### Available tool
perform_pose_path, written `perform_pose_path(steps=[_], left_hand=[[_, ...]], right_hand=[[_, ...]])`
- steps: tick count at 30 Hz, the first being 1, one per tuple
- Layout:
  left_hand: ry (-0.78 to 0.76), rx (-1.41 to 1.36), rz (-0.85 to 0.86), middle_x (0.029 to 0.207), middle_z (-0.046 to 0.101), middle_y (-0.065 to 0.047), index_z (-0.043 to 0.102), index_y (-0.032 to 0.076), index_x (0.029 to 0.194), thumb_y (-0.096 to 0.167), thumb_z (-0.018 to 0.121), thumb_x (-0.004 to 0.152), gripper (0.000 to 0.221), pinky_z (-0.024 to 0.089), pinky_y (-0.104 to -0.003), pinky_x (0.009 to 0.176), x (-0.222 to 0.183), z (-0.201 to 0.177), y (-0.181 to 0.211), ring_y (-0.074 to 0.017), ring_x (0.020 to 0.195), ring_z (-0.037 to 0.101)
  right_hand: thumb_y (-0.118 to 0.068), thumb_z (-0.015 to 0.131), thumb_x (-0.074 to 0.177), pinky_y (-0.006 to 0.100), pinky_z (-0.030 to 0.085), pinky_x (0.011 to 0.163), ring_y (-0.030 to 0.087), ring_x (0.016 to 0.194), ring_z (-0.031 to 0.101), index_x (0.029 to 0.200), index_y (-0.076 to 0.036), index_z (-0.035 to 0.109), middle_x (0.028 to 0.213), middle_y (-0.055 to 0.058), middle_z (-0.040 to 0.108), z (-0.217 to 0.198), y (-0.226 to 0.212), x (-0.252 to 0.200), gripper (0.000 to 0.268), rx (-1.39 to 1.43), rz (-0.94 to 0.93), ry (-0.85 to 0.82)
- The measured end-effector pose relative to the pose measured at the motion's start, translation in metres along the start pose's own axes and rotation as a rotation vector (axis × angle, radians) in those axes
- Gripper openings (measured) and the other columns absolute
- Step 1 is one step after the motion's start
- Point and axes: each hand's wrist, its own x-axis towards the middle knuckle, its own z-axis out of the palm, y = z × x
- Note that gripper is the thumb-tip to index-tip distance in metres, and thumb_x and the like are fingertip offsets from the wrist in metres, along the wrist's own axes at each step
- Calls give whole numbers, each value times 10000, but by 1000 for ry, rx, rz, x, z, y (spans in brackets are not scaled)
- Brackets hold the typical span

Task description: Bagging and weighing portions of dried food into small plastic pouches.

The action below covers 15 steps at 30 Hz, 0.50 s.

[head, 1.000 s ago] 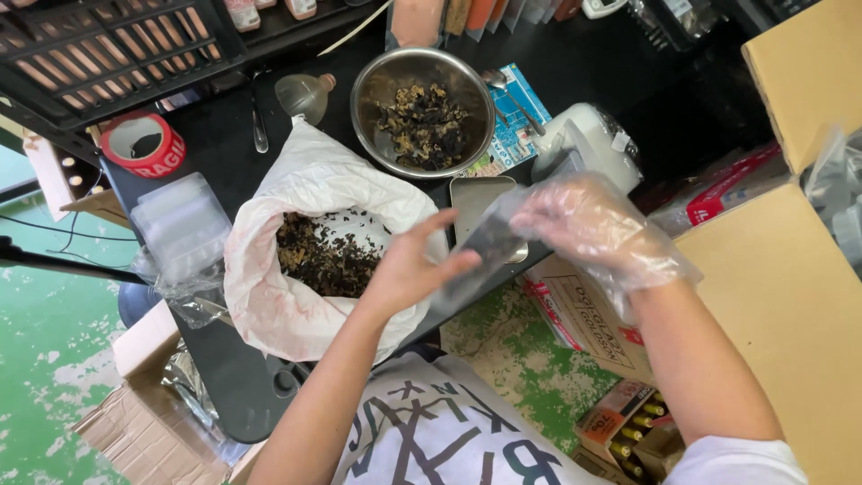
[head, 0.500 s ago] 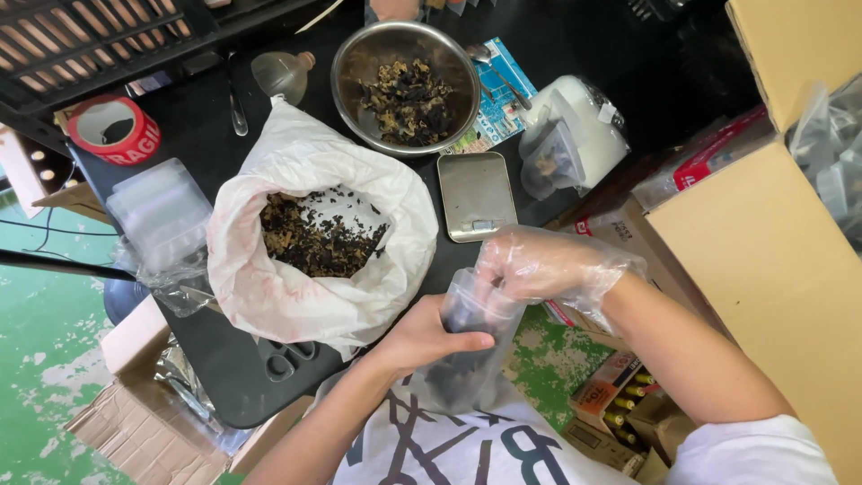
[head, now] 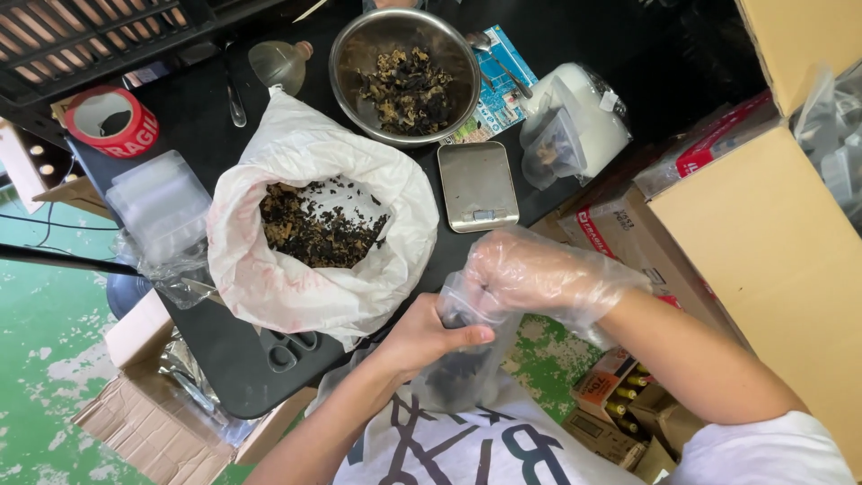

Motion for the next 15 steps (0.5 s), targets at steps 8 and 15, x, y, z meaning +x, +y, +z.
perform_pose_path(steps=[8,15], left_hand=[[-30,-68,-58,704,694,-87,764,3,799,188,891,804,224,502,-308,637,5,-6,-5,-144,672,600],[38,-69,-34,724,704,-94,769,-48,828,156,897,781,246,528,-318,679,1,-6,10,-146,758,602]], right_hand=[[-84,629,945,360,559,730,258,780,712,1117,-32,788,861,172,757,-35,-36,-14,239,-16,-54,-213],[-300,802,827,476,580,912,335,1032,704,1251,-103,728,1051,184,744,-34,-45,-7,473,86,-109,-51]])
